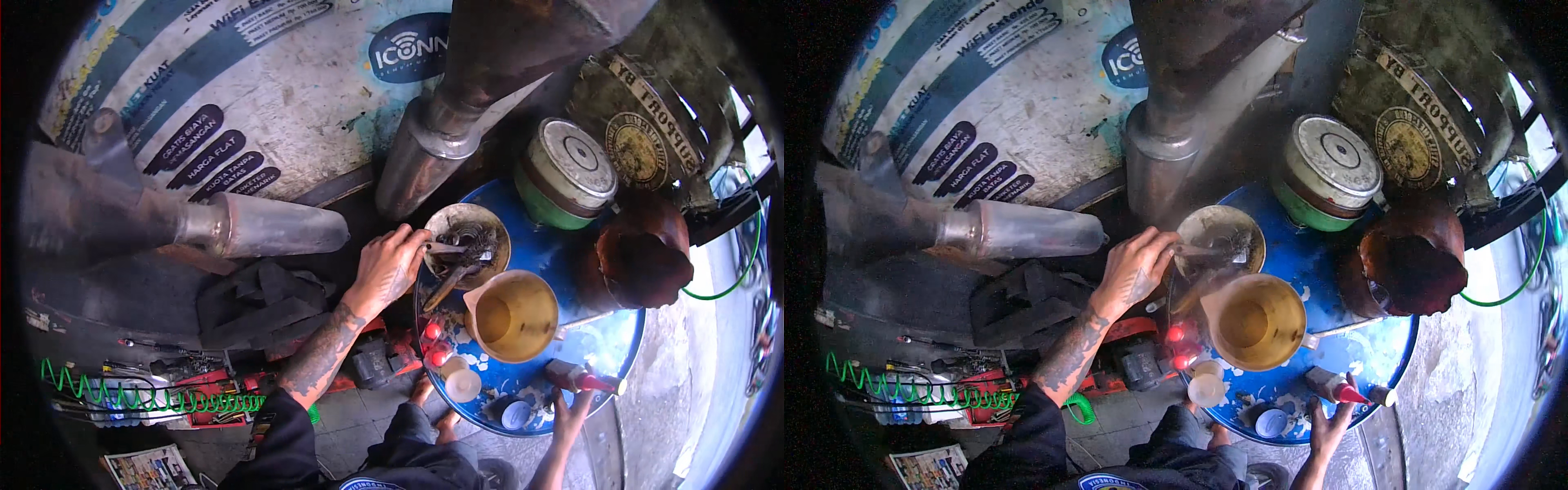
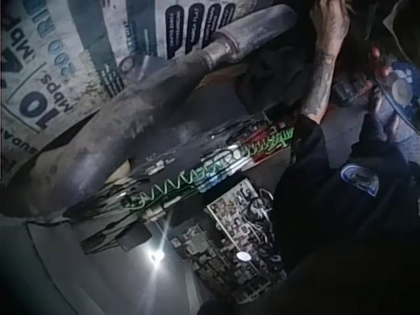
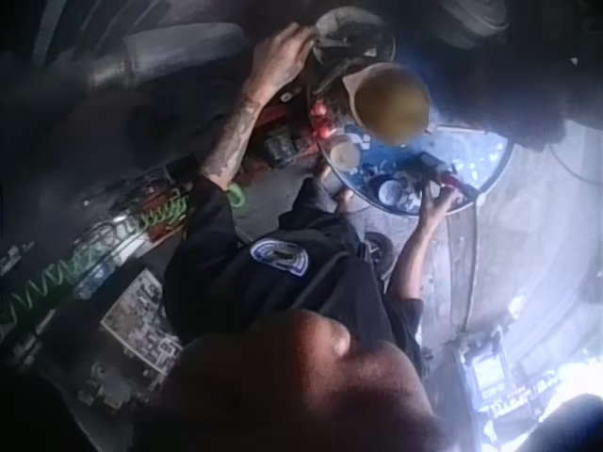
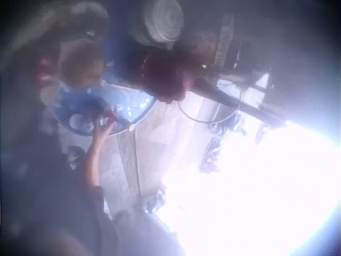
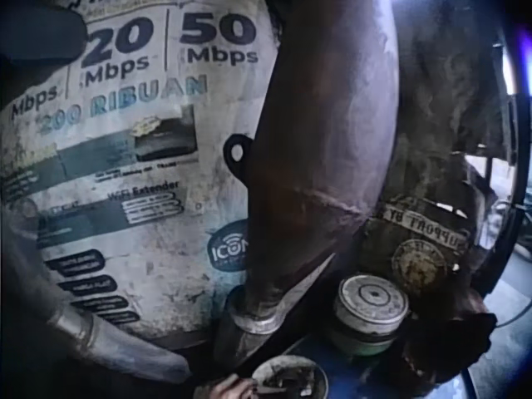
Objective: The person loosens bolts on a motorcycle engine casing using a T-handle wrench and adjusts engine components by hand while working with another person on a shop floor.
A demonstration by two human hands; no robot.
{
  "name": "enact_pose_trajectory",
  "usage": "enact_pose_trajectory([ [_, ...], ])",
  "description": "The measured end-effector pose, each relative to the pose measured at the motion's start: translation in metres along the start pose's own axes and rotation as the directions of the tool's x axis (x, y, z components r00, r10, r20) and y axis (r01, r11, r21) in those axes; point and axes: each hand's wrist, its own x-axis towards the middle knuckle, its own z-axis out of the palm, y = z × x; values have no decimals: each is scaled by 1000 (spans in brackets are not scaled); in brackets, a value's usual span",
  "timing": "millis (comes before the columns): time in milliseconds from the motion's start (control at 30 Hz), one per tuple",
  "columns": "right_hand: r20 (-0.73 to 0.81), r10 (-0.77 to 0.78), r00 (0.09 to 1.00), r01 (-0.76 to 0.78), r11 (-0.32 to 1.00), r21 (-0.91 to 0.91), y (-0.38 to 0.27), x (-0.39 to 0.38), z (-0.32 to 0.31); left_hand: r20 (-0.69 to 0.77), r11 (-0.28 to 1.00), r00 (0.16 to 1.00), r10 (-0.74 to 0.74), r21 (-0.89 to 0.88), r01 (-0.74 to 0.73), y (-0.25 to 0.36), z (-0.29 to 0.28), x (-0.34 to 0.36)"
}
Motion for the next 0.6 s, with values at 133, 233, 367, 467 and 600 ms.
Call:
enact_pose_trajectory([
  [133,-23,6,1000,-6,1000,30,-20,3,5,118,998,991,59,18,-61,0,-3,6],
  [233,-121,20,992,-9,996,90,-32,2,8,168,976,967,190,77,-205,-6,2,7],
  [367,-304,77,950,-39,991,129,-36,-11,-5,222,924,924,311,155,-348,-9,15,14],
  [467,-324,70,943,-14,985,173,-61,-20,-12,173,887,891,419,130,-443,-16,28,15],
  [600,-389,90,917,39,950,311,-68,-42,-26,328,877,862,385,159,-453,-13,37,23],
])
